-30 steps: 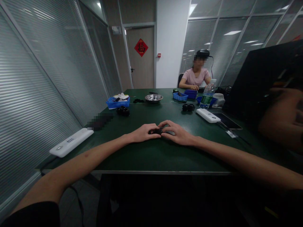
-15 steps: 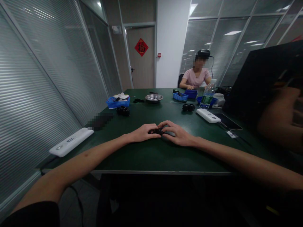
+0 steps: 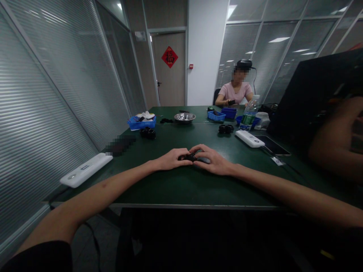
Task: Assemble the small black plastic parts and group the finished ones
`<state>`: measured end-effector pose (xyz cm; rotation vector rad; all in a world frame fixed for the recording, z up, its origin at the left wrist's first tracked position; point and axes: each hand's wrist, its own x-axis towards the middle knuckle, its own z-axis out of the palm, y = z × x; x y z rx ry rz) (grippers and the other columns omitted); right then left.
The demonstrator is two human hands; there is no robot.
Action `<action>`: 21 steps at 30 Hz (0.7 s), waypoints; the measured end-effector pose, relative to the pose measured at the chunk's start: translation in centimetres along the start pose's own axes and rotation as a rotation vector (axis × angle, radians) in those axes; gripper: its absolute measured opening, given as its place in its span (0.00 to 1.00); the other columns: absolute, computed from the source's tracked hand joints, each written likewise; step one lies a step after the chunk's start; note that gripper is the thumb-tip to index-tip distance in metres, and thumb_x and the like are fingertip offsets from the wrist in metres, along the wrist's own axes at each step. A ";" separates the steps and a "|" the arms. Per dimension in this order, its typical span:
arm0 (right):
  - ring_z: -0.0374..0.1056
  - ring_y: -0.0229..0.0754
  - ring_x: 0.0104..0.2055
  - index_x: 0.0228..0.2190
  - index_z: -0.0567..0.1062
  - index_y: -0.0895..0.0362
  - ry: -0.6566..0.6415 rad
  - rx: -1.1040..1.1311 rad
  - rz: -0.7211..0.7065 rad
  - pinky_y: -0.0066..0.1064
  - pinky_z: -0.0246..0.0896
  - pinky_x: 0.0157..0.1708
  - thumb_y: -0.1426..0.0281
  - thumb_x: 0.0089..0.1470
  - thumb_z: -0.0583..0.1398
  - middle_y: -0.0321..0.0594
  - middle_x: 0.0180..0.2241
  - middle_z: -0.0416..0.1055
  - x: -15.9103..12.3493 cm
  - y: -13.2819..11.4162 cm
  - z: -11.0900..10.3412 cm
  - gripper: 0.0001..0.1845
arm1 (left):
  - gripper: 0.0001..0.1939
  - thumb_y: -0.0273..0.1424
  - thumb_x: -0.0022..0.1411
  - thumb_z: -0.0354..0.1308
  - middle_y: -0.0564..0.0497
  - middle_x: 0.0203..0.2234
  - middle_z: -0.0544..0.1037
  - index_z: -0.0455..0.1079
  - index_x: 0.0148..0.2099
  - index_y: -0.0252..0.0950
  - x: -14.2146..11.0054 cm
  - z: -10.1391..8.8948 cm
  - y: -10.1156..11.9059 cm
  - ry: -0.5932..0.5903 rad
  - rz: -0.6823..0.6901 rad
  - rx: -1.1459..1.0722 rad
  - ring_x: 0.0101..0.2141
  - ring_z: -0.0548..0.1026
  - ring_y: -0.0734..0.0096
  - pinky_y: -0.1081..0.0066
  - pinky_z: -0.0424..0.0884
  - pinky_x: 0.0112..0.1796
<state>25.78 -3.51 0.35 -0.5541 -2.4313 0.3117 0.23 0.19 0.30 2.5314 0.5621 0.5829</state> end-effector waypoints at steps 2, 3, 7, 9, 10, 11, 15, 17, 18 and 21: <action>0.67 0.52 0.58 0.42 0.79 0.55 0.003 -0.011 0.001 0.52 0.66 0.58 0.67 0.66 0.60 0.48 0.55 0.68 0.0 0.0 0.0 0.08 | 0.17 0.44 0.70 0.58 0.51 0.36 0.71 0.71 0.47 0.34 0.0 0.0 -0.1 0.000 0.005 0.000 0.35 0.69 0.70 0.70 0.64 0.37; 0.66 0.51 0.58 0.42 0.79 0.55 -0.001 -0.014 -0.003 0.52 0.66 0.58 0.67 0.67 0.59 0.48 0.55 0.68 0.0 0.1 0.0 0.08 | 0.17 0.44 0.70 0.58 0.51 0.36 0.71 0.71 0.46 0.34 0.0 0.1 -0.1 0.001 0.004 0.001 0.35 0.69 0.70 0.70 0.64 0.37; 0.66 0.51 0.60 0.45 0.77 0.55 -0.004 -0.003 -0.035 0.52 0.65 0.59 0.70 0.67 0.58 0.48 0.56 0.68 0.0 0.1 0.1 0.08 | 0.17 0.44 0.69 0.58 0.51 0.35 0.71 0.71 0.45 0.33 0.0 0.2 -0.2 0.000 -0.001 0.005 0.35 0.70 0.69 0.70 0.64 0.38; 0.66 0.51 0.59 0.44 0.78 0.55 0.003 -0.002 -0.031 0.52 0.65 0.59 0.70 0.66 0.59 0.48 0.56 0.68 0.0 0.1 0.1 0.08 | 0.17 0.44 0.70 0.58 0.51 0.36 0.71 0.71 0.45 0.33 0.0 0.1 -0.2 -0.002 0.007 0.008 0.35 0.70 0.69 0.70 0.65 0.38; 0.66 0.51 0.59 0.43 0.78 0.55 0.004 -0.007 -0.023 0.52 0.66 0.59 0.69 0.66 0.60 0.48 0.55 0.68 0.0 0.1 0.1 0.07 | 0.17 0.44 0.70 0.58 0.51 0.36 0.71 0.71 0.46 0.33 0.0 0.1 -0.2 -0.003 0.012 0.009 0.35 0.70 0.69 0.70 0.65 0.38; 0.66 0.51 0.59 0.43 0.78 0.56 0.001 -0.014 -0.013 0.51 0.66 0.59 0.69 0.66 0.60 0.48 0.55 0.68 0.0 0.1 0.1 0.07 | 0.17 0.44 0.70 0.58 0.51 0.36 0.71 0.71 0.46 0.33 0.0 0.1 -0.2 -0.004 0.016 0.010 0.35 0.70 0.69 0.70 0.65 0.38; 0.66 0.51 0.59 0.43 0.78 0.55 -0.005 -0.022 -0.017 0.52 0.65 0.59 0.69 0.67 0.59 0.48 0.55 0.68 0.1 0.1 0.1 0.08 | 0.17 0.44 0.70 0.58 0.50 0.37 0.72 0.71 0.45 0.33 0.0 0.1 -0.3 -0.005 0.015 0.016 0.36 0.70 0.69 0.70 0.64 0.38; 0.66 0.51 0.60 0.44 0.78 0.55 -0.004 -0.010 -0.029 0.51 0.65 0.60 0.70 0.67 0.59 0.48 0.56 0.68 0.0 0.0 0.1 0.08 | 0.16 0.43 0.70 0.58 0.50 0.37 0.72 0.71 0.45 0.33 0.0 0.1 -0.3 -0.008 0.013 0.012 0.36 0.70 0.69 0.70 0.65 0.39; 0.66 0.51 0.60 0.44 0.78 0.55 -0.001 -0.005 -0.030 0.51 0.65 0.60 0.70 0.66 0.59 0.48 0.56 0.68 0.0 0.0 0.1 0.08 | 0.16 0.43 0.70 0.58 0.50 0.37 0.72 0.71 0.46 0.33 0.0 0.1 -0.3 -0.009 0.013 0.011 0.37 0.70 0.69 0.70 0.65 0.39; 0.66 0.52 0.59 0.43 0.79 0.55 0.004 -0.006 -0.016 0.51 0.66 0.59 0.68 0.65 0.60 0.48 0.56 0.68 0.0 0.0 0.1 0.08 | 0.17 0.44 0.70 0.58 0.49 0.38 0.72 0.71 0.46 0.34 -0.1 0.1 -0.2 -0.015 0.006 0.015 0.37 0.70 0.68 0.70 0.65 0.40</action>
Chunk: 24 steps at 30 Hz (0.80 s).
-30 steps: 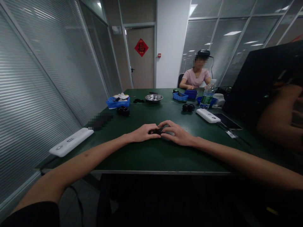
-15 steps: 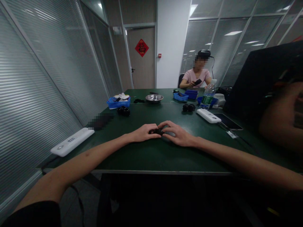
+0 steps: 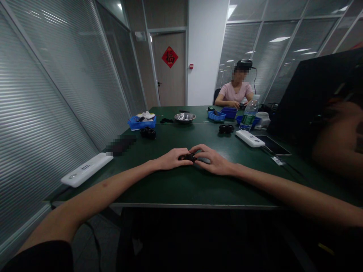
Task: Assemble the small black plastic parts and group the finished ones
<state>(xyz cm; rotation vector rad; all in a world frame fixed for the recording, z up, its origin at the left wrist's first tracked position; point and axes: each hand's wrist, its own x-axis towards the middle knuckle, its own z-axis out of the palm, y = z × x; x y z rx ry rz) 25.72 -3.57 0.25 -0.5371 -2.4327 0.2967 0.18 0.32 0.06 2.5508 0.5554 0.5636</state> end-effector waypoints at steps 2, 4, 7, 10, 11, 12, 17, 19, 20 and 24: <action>0.67 0.53 0.58 0.43 0.79 0.55 0.004 -0.013 0.003 0.53 0.67 0.58 0.67 0.66 0.61 0.48 0.55 0.69 0.0 0.0 0.0 0.08 | 0.18 0.45 0.70 0.57 0.49 0.38 0.72 0.71 0.47 0.34 0.0 0.0 0.1 -0.002 -0.001 0.004 0.37 0.70 0.68 0.70 0.65 0.40; 0.66 0.53 0.59 0.44 0.79 0.55 -0.001 -0.023 -0.007 0.53 0.66 0.58 0.68 0.66 0.59 0.48 0.55 0.69 0.0 0.1 0.0 0.09 | 0.18 0.45 0.70 0.57 0.50 0.38 0.72 0.71 0.47 0.34 0.0 -0.1 0.1 0.001 -0.001 0.003 0.37 0.70 0.68 0.70 0.65 0.39; 0.66 0.52 0.59 0.45 0.78 0.55 -0.006 -0.018 -0.031 0.53 0.65 0.59 0.71 0.66 0.58 0.48 0.56 0.68 0.0 0.3 0.1 0.09 | 0.18 0.45 0.70 0.57 0.50 0.36 0.71 0.70 0.44 0.34 0.1 -0.1 0.2 0.006 0.000 0.005 0.36 0.70 0.69 0.70 0.65 0.39; 0.66 0.51 0.59 0.45 0.78 0.55 -0.004 -0.018 -0.024 0.52 0.66 0.58 0.70 0.66 0.60 0.48 0.56 0.69 0.0 0.4 0.1 0.08 | 0.18 0.45 0.70 0.57 0.50 0.37 0.71 0.71 0.45 0.34 0.1 -0.1 0.1 0.006 0.009 0.005 0.36 0.70 0.69 0.70 0.65 0.39; 0.66 0.51 0.58 0.44 0.79 0.55 -0.003 -0.024 -0.017 0.51 0.66 0.58 0.68 0.65 0.61 0.48 0.55 0.69 0.0 0.4 0.1 0.08 | 0.18 0.45 0.70 0.57 0.50 0.37 0.72 0.71 0.45 0.34 0.1 -0.1 0.1 0.008 0.012 0.006 0.36 0.70 0.68 0.70 0.65 0.39; 0.67 0.52 0.58 0.43 0.79 0.55 -0.002 -0.032 -0.010 0.51 0.66 0.58 0.67 0.65 0.61 0.48 0.55 0.69 0.0 0.3 0.1 0.08 | 0.18 0.45 0.70 0.57 0.50 0.37 0.72 0.71 0.46 0.34 0.1 0.0 0.0 0.009 0.014 0.007 0.36 0.70 0.68 0.70 0.65 0.39; 0.66 0.52 0.59 0.45 0.79 0.55 -0.010 -0.036 -0.022 0.53 0.66 0.58 0.70 0.66 0.59 0.48 0.56 0.69 0.0 0.3 0.0 0.09 | 0.18 0.45 0.69 0.58 0.50 0.36 0.72 0.71 0.45 0.33 0.1 0.0 0.0 0.013 0.006 0.020 0.36 0.70 0.68 0.69 0.65 0.39; 0.66 0.52 0.59 0.46 0.78 0.54 -0.006 -0.020 -0.030 0.53 0.66 0.59 0.72 0.65 0.59 0.48 0.56 0.68 0.0 0.3 0.1 0.10 | 0.18 0.46 0.70 0.58 0.50 0.36 0.72 0.71 0.45 0.34 0.1 0.0 0.0 0.009 -0.003 0.024 0.36 0.70 0.68 0.69 0.65 0.39; 0.66 0.52 0.59 0.47 0.78 0.54 -0.004 -0.014 -0.031 0.53 0.66 0.59 0.72 0.65 0.59 0.48 0.56 0.68 0.0 0.2 0.1 0.11 | 0.18 0.46 0.70 0.57 0.50 0.36 0.72 0.71 0.45 0.34 0.1 0.0 0.1 0.006 -0.006 0.025 0.36 0.70 0.68 0.69 0.65 0.39; 0.66 0.52 0.59 0.45 0.79 0.55 -0.017 -0.031 -0.009 0.52 0.66 0.59 0.69 0.66 0.60 0.48 0.56 0.69 0.0 0.1 0.0 0.09 | 0.18 0.45 0.70 0.58 0.49 0.38 0.72 0.71 0.47 0.34 0.0 -0.1 0.2 -0.001 0.000 0.010 0.37 0.70 0.67 0.69 0.65 0.39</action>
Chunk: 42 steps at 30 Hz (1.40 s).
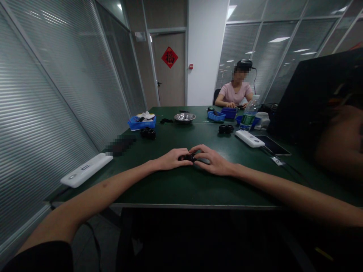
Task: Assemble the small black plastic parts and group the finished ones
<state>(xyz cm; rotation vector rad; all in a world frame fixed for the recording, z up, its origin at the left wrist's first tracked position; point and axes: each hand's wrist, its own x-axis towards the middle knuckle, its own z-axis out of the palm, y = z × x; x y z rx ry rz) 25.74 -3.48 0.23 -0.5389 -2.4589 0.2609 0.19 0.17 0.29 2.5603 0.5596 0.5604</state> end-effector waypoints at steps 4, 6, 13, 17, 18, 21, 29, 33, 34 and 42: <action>0.66 0.51 0.60 0.44 0.79 0.56 -0.008 -0.025 0.003 0.50 0.65 0.59 0.68 0.68 0.57 0.49 0.56 0.68 0.0 0.0 -0.1 0.11 | 0.18 0.44 0.70 0.58 0.49 0.38 0.72 0.72 0.47 0.33 0.0 0.0 0.1 0.002 -0.003 0.002 0.37 0.70 0.68 0.69 0.65 0.39; 0.65 0.51 0.60 0.45 0.79 0.56 -0.011 -0.019 -0.005 0.50 0.65 0.60 0.69 0.68 0.57 0.49 0.56 0.68 0.0 0.0 -0.1 0.11 | 0.18 0.45 0.70 0.58 0.50 0.37 0.72 0.71 0.46 0.33 0.0 0.0 0.1 0.002 -0.011 0.011 0.36 0.70 0.68 0.70 0.65 0.38; 0.66 0.52 0.59 0.44 0.80 0.55 0.006 -0.003 0.007 0.50 0.66 0.59 0.67 0.66 0.60 0.48 0.56 0.69 0.0 0.0 0.0 0.09 | 0.18 0.45 0.70 0.58 0.49 0.38 0.72 0.72 0.47 0.33 0.0 0.0 -0.1 0.008 0.010 0.002 0.37 0.70 0.68 0.70 0.65 0.39; 0.66 0.52 0.59 0.43 0.80 0.55 0.016 -0.022 0.002 0.51 0.66 0.59 0.67 0.66 0.60 0.48 0.55 0.69 0.0 0.0 0.1 0.09 | 0.18 0.44 0.70 0.58 0.49 0.38 0.72 0.71 0.48 0.34 0.0 0.0 -0.1 0.006 0.018 -0.011 0.36 0.70 0.68 0.70 0.65 0.39; 0.66 0.52 0.59 0.43 0.80 0.55 0.013 -0.024 -0.005 0.51 0.66 0.59 0.68 0.67 0.59 0.48 0.55 0.69 0.0 0.0 0.1 0.09 | 0.18 0.44 0.70 0.58 0.49 0.37 0.72 0.71 0.47 0.33 0.0 0.0 -0.2 0.006 0.011 -0.006 0.36 0.70 0.68 0.70 0.65 0.38; 0.66 0.52 0.60 0.44 0.79 0.56 0.009 -0.016 -0.030 0.52 0.66 0.59 0.70 0.66 0.59 0.49 0.56 0.69 0.0 0.1 0.2 0.09 | 0.18 0.45 0.70 0.58 0.51 0.35 0.71 0.71 0.45 0.33 0.0 0.1 -0.3 0.006 0.005 0.012 0.35 0.69 0.68 0.70 0.64 0.38; 0.66 0.52 0.59 0.41 0.80 0.56 0.012 -0.045 -0.007 0.51 0.66 0.58 0.68 0.67 0.60 0.49 0.55 0.69 0.1 -0.1 0.0 0.09 | 0.17 0.44 0.70 0.57 0.49 0.38 0.72 0.71 0.47 0.34 0.0 0.1 -0.3 -0.005 0.014 0.014 0.37 0.70 0.68 0.70 0.65 0.38; 0.66 0.52 0.60 0.43 0.79 0.56 0.001 -0.032 -0.021 0.50 0.66 0.59 0.70 0.66 0.60 0.50 0.56 0.68 0.0 0.0 0.0 0.08 | 0.19 0.46 0.70 0.57 0.49 0.36 0.72 0.71 0.46 0.33 0.1 -0.1 0.0 -0.003 -0.004 0.027 0.36 0.70 0.68 0.69 0.65 0.38; 0.66 0.52 0.59 0.43 0.79 0.56 0.003 -0.029 -0.020 0.50 0.66 0.59 0.70 0.66 0.60 0.50 0.56 0.68 -0.1 0.0 0.1 0.08 | 0.19 0.46 0.70 0.57 0.49 0.37 0.72 0.71 0.46 0.33 0.1 -0.1 0.1 -0.003 -0.004 0.024 0.36 0.70 0.67 0.69 0.65 0.38; 0.66 0.51 0.59 0.43 0.79 0.56 0.010 -0.027 -0.027 0.51 0.67 0.58 0.70 0.66 0.60 0.49 0.56 0.68 0.0 0.2 0.1 0.08 | 0.19 0.46 0.70 0.58 0.49 0.36 0.72 0.72 0.46 0.33 0.1 -0.1 0.1 0.003 0.002 0.018 0.36 0.70 0.68 0.69 0.66 0.38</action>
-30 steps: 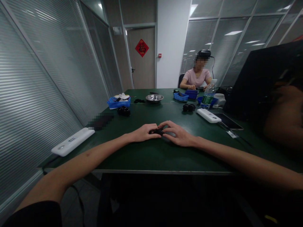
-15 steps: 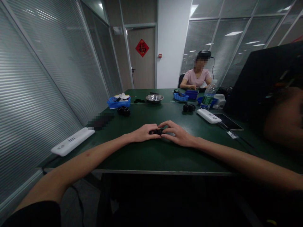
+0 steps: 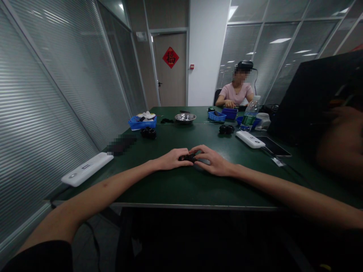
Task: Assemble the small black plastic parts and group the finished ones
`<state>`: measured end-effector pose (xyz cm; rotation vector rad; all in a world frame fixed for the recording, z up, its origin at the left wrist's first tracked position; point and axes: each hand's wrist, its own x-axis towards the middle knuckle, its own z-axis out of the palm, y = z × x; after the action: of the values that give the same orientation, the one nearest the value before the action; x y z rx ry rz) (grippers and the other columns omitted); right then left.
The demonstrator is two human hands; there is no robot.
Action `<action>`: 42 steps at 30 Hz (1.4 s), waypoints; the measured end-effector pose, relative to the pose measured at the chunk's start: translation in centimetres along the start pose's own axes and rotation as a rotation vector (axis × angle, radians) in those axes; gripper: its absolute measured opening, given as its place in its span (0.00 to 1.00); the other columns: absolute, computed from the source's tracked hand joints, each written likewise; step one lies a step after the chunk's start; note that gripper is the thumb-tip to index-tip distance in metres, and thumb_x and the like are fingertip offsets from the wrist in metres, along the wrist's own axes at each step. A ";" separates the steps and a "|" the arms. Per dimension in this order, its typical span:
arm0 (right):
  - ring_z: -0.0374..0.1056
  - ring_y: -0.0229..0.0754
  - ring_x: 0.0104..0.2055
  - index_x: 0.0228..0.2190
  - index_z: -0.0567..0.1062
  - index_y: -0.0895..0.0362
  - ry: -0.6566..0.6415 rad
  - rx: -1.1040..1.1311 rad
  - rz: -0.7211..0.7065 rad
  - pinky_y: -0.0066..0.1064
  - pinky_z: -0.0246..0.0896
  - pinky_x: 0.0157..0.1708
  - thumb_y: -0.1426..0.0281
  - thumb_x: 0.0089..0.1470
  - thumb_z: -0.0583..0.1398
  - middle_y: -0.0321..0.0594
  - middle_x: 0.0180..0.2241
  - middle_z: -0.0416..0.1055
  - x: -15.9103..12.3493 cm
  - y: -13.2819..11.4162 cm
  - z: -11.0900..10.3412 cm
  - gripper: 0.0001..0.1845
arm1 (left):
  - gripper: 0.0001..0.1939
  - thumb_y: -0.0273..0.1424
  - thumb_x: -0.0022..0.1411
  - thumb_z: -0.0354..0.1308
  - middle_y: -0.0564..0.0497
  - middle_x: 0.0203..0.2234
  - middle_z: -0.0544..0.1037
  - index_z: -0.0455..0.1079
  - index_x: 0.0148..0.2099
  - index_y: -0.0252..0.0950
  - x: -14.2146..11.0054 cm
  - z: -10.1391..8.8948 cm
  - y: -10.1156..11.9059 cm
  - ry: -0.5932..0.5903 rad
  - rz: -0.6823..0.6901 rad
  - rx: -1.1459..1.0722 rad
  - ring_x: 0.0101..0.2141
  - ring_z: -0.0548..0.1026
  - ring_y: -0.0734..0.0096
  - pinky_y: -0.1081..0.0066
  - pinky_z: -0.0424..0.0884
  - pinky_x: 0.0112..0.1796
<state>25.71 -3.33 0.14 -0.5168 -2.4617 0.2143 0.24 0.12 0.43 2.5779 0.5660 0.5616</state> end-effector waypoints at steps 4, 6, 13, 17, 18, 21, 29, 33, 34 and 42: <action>0.67 0.52 0.59 0.43 0.79 0.56 0.000 0.010 0.000 0.51 0.67 0.58 0.71 0.65 0.60 0.49 0.55 0.69 0.0 -0.1 0.0 0.08 | 0.19 0.46 0.70 0.57 0.49 0.37 0.72 0.72 0.47 0.33 0.0 0.0 -0.1 -0.004 0.014 0.002 0.36 0.70 0.68 0.69 0.65 0.38; 0.67 0.52 0.58 0.42 0.80 0.56 0.006 0.004 0.007 0.51 0.67 0.58 0.69 0.65 0.61 0.49 0.55 0.69 0.0 -0.1 0.0 0.07 | 0.18 0.45 0.70 0.57 0.49 0.38 0.72 0.71 0.47 0.34 0.0 0.0 -0.1 -0.007 0.018 -0.003 0.37 0.71 0.68 0.69 0.65 0.39; 0.66 0.51 0.59 0.44 0.79 0.56 0.002 0.007 -0.008 0.51 0.67 0.59 0.72 0.65 0.60 0.49 0.56 0.69 -0.1 0.2 0.2 0.08 | 0.19 0.46 0.70 0.57 0.50 0.36 0.71 0.71 0.46 0.34 -0.1 0.1 -0.4 -0.006 -0.009 0.011 0.36 0.70 0.68 0.69 0.65 0.38; 0.67 0.52 0.58 0.43 0.80 0.55 -0.003 0.001 0.015 0.51 0.68 0.57 0.67 0.65 0.61 0.48 0.55 0.70 0.0 0.1 0.0 0.08 | 0.18 0.45 0.71 0.57 0.49 0.38 0.71 0.71 0.47 0.34 -0.1 0.0 -0.1 -0.016 0.019 -0.001 0.37 0.70 0.68 0.69 0.65 0.39; 0.67 0.52 0.57 0.43 0.80 0.55 0.000 -0.002 0.016 0.51 0.68 0.57 0.66 0.65 0.61 0.48 0.55 0.70 0.0 0.1 0.0 0.08 | 0.18 0.45 0.71 0.57 0.49 0.38 0.71 0.71 0.47 0.34 -0.1 0.0 -0.1 -0.014 0.021 -0.002 0.37 0.70 0.68 0.69 0.65 0.39; 0.67 0.51 0.58 0.43 0.80 0.56 -0.003 -0.010 0.007 0.51 0.67 0.58 0.68 0.67 0.60 0.49 0.55 0.69 0.1 -0.1 -0.1 0.09 | 0.18 0.45 0.70 0.58 0.50 0.37 0.71 0.71 0.46 0.33 -0.1 0.0 -0.1 -0.007 0.004 -0.001 0.36 0.69 0.68 0.69 0.65 0.38; 0.67 0.52 0.58 0.42 0.80 0.56 -0.008 0.008 0.019 0.50 0.67 0.58 0.68 0.65 0.61 0.49 0.55 0.69 0.0 -0.2 -0.1 0.08 | 0.19 0.46 0.70 0.57 0.49 0.39 0.72 0.71 0.47 0.34 -0.1 0.0 -0.2 -0.017 0.010 -0.005 0.37 0.70 0.67 0.69 0.65 0.39; 0.67 0.52 0.59 0.44 0.79 0.56 -0.006 0.017 0.003 0.52 0.67 0.58 0.70 0.66 0.60 0.49 0.55 0.69 0.0 0.0 -0.1 0.09 | 0.20 0.47 0.70 0.57 0.49 0.37 0.72 0.71 0.47 0.34 -0.1 0.0 -0.1 -0.010 -0.016 0.000 0.36 0.70 0.67 0.69 0.65 0.39; 0.67 0.52 0.59 0.45 0.79 0.56 -0.007 0.024 -0.004 0.52 0.67 0.58 0.71 0.65 0.59 0.49 0.56 0.69 -0.1 0.0 0.0 0.09 | 0.20 0.47 0.70 0.57 0.49 0.37 0.72 0.71 0.47 0.33 -0.1 0.0 -0.1 -0.009 -0.018 0.003 0.36 0.70 0.67 0.69 0.65 0.38; 0.67 0.52 0.58 0.43 0.79 0.56 -0.012 0.001 0.012 0.51 0.67 0.58 0.68 0.66 0.60 0.49 0.55 0.69 0.0 -0.1 -0.1 0.08 | 0.18 0.45 0.71 0.57 0.50 0.38 0.71 0.71 0.47 0.33 -0.1 0.1 -0.4 -0.011 0.029 0.003 0.37 0.70 0.68 0.70 0.65 0.40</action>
<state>25.74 -3.40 0.27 -0.5312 -2.4710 0.2245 0.09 0.37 0.15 2.5945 0.5266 0.5568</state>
